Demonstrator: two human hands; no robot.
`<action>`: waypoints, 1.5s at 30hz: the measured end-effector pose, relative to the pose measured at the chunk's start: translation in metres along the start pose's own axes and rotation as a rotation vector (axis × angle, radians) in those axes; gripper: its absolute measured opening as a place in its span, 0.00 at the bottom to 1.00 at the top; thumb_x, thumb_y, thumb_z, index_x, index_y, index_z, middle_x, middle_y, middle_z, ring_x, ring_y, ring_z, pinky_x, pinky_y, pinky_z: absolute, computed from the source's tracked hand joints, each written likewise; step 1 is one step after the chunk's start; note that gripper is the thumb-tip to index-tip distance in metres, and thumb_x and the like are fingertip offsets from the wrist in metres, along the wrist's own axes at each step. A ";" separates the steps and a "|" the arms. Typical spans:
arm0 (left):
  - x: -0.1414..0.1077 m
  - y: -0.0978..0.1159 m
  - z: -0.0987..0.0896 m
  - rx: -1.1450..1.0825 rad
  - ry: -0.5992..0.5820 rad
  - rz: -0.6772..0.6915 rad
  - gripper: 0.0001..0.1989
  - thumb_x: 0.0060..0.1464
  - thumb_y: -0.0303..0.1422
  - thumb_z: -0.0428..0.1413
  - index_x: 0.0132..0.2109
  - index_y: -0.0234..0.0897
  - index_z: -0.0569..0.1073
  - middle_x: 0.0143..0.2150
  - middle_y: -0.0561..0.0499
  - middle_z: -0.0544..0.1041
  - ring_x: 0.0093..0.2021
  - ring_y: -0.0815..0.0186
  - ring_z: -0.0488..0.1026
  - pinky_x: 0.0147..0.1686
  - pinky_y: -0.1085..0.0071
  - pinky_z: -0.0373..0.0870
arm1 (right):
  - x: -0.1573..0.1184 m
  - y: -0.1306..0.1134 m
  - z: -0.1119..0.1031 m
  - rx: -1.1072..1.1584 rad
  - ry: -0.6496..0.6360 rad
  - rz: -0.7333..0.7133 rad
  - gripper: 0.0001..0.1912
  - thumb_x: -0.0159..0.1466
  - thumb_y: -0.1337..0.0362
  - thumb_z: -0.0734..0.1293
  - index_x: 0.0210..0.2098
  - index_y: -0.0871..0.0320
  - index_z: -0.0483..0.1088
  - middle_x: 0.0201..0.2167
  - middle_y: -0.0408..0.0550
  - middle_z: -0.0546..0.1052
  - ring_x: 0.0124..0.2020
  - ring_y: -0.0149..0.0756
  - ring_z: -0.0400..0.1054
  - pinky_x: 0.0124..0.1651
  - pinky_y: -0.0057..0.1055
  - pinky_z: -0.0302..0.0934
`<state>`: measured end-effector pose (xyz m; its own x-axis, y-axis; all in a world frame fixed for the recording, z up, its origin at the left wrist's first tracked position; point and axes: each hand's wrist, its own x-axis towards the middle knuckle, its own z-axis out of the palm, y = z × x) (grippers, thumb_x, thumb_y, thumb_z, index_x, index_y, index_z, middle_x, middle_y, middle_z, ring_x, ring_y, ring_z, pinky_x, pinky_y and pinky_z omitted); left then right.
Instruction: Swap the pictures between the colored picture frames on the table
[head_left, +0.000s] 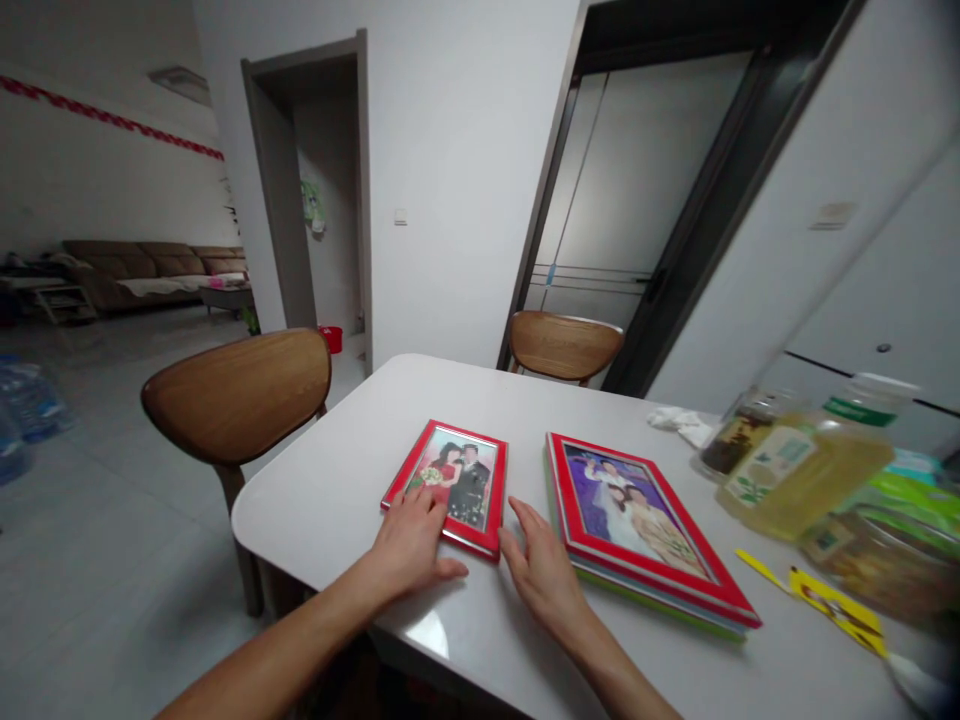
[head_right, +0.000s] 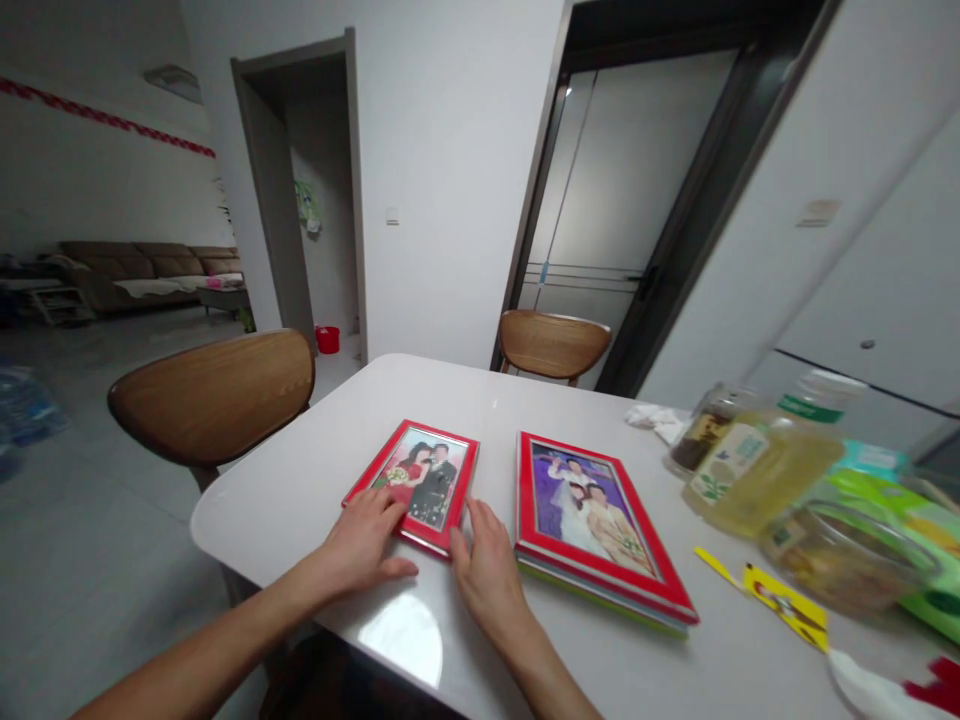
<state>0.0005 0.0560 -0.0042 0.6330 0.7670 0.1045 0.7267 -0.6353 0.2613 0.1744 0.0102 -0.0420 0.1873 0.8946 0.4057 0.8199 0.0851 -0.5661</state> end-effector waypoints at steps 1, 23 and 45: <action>-0.017 0.003 0.001 -0.020 0.008 0.048 0.33 0.34 0.49 0.58 0.47 0.35 0.63 0.49 0.43 0.63 0.49 0.52 0.58 0.51 0.57 0.51 | -0.002 0.001 0.001 0.026 -0.017 0.013 0.23 0.56 0.61 0.55 0.47 0.68 0.62 0.47 0.61 0.67 0.48 0.42 0.61 0.51 0.40 0.53; -0.061 0.020 -0.027 -1.173 0.658 -0.179 0.24 0.50 0.28 0.49 0.53 0.40 0.52 0.48 0.49 0.67 0.45 0.66 0.67 0.45 0.69 0.63 | -0.007 -0.053 0.010 0.277 -0.102 -0.104 0.22 0.57 0.58 0.57 0.50 0.59 0.61 0.50 0.54 0.66 0.51 0.38 0.58 0.53 0.41 0.52; -0.083 -0.020 0.027 -0.199 0.217 -0.158 0.29 0.50 0.39 0.50 0.56 0.30 0.54 0.57 0.37 0.58 0.57 0.56 0.54 0.54 0.52 0.49 | -0.014 -0.028 0.006 -0.225 -0.261 -0.224 0.17 0.54 0.60 0.60 0.43 0.54 0.68 0.45 0.54 0.67 0.44 0.42 0.61 0.46 0.41 0.53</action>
<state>-0.0592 0.0028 -0.0441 0.4297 0.8693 0.2441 0.7315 -0.4937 0.4704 0.1458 -0.0022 -0.0362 -0.1294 0.9484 0.2895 0.9281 0.2186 -0.3015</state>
